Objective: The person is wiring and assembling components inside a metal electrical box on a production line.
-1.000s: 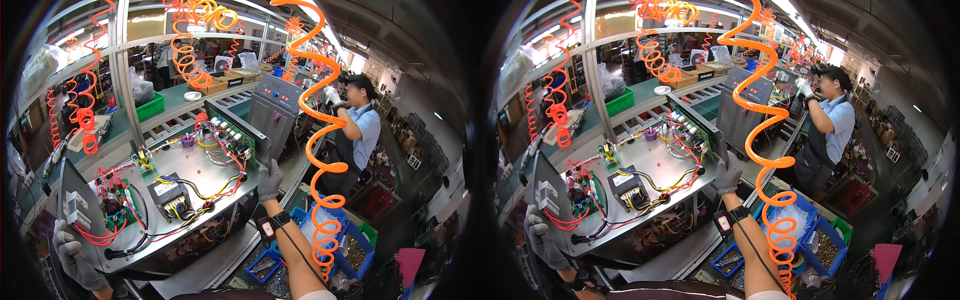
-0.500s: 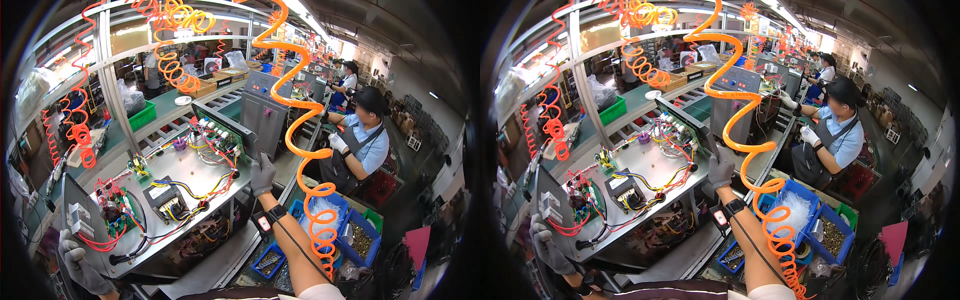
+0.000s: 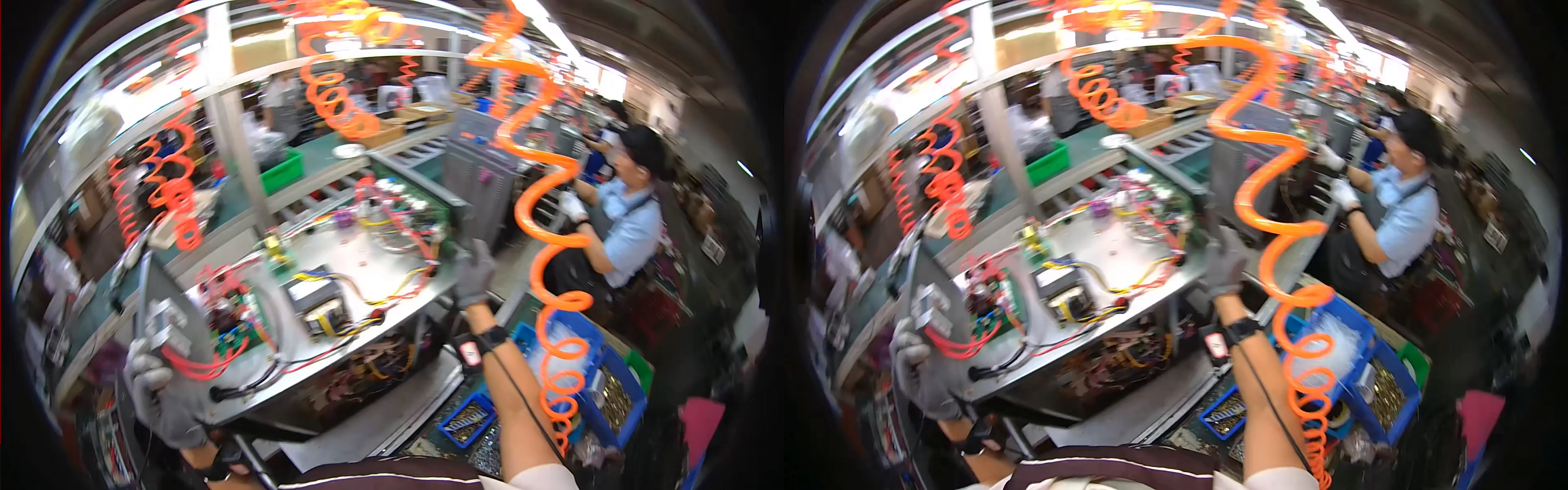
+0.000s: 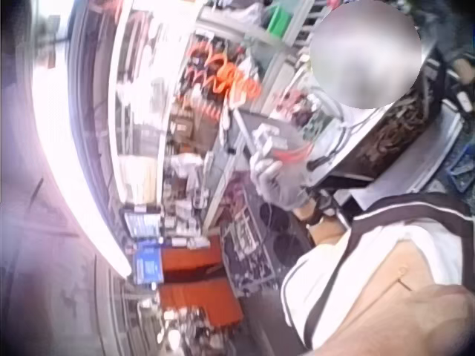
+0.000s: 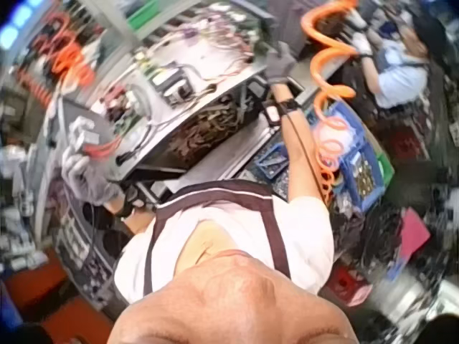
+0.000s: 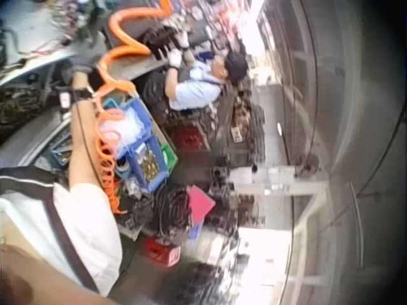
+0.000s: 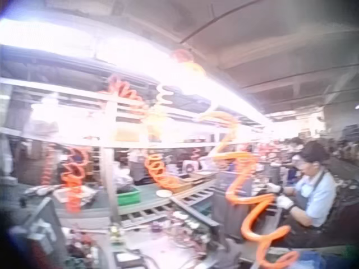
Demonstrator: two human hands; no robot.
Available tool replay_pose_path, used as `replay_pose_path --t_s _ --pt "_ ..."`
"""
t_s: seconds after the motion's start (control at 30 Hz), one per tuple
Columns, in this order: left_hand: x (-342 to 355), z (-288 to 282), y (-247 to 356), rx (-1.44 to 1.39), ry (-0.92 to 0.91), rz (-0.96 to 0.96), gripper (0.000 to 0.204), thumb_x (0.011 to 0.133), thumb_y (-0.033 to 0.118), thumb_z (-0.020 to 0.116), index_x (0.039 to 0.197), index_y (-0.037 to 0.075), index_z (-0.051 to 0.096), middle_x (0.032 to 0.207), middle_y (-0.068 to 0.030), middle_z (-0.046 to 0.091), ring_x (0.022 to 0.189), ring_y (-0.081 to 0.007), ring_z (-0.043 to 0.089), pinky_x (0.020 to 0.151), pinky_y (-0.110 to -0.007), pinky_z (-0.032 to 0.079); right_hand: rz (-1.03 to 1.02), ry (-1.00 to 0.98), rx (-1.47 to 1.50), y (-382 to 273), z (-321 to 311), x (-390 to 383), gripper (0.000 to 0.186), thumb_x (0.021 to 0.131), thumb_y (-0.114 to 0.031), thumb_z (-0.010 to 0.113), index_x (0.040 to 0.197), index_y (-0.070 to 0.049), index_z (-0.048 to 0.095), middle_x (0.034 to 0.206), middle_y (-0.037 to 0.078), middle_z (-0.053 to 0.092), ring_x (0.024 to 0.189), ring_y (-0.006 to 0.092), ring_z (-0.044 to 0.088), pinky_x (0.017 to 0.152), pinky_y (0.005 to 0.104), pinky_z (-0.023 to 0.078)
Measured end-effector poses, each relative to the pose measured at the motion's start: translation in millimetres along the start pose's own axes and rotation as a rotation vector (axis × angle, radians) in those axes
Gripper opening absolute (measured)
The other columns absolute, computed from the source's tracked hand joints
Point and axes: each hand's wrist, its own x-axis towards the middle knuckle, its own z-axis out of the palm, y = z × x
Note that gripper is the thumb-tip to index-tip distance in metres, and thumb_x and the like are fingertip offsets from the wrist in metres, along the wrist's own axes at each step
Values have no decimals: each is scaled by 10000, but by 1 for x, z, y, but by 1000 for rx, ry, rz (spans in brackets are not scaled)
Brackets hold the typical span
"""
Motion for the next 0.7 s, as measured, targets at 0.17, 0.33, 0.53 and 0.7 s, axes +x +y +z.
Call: replay_pose_path --t_s 0.17,0.33,0.53,0.7 --pt "9 10 6 36 -1 25 86 687 -47 527 653 22 488 844 -81 522 943 -257 533 924 -397 365 185 -50 101 14 -15 1 298 787 -27 478 1047 74 581 859 67 633 727 124 537 662 294 457" --pt "4 -4 4 19 -26 -42 150 639 -111 421 659 23 485 866 -78 504 1067 -272 503 1014 -446 292 250 -96 121 13 -4 -4 139 776 -74 491 859 12 563 630 120 504 564 201 467 566 357 404" --pt "9 5 8 57 3 18 99 690 -63 510 667 32 497 819 -70 503 902 -233 531 835 -358 388 208 -54 143 12 -4 0 128 773 -60 490 848 18 559 643 120 517 576 192 475 574 351 409" --pt "11 22 9 65 22 115 130 713 5 577 702 31 450 903 -104 531 935 -250 521 904 -393 379 103 -4 65 12 -6 3 131 746 -5 505 838 9 598 735 71 585 714 137 525 675 291 443"
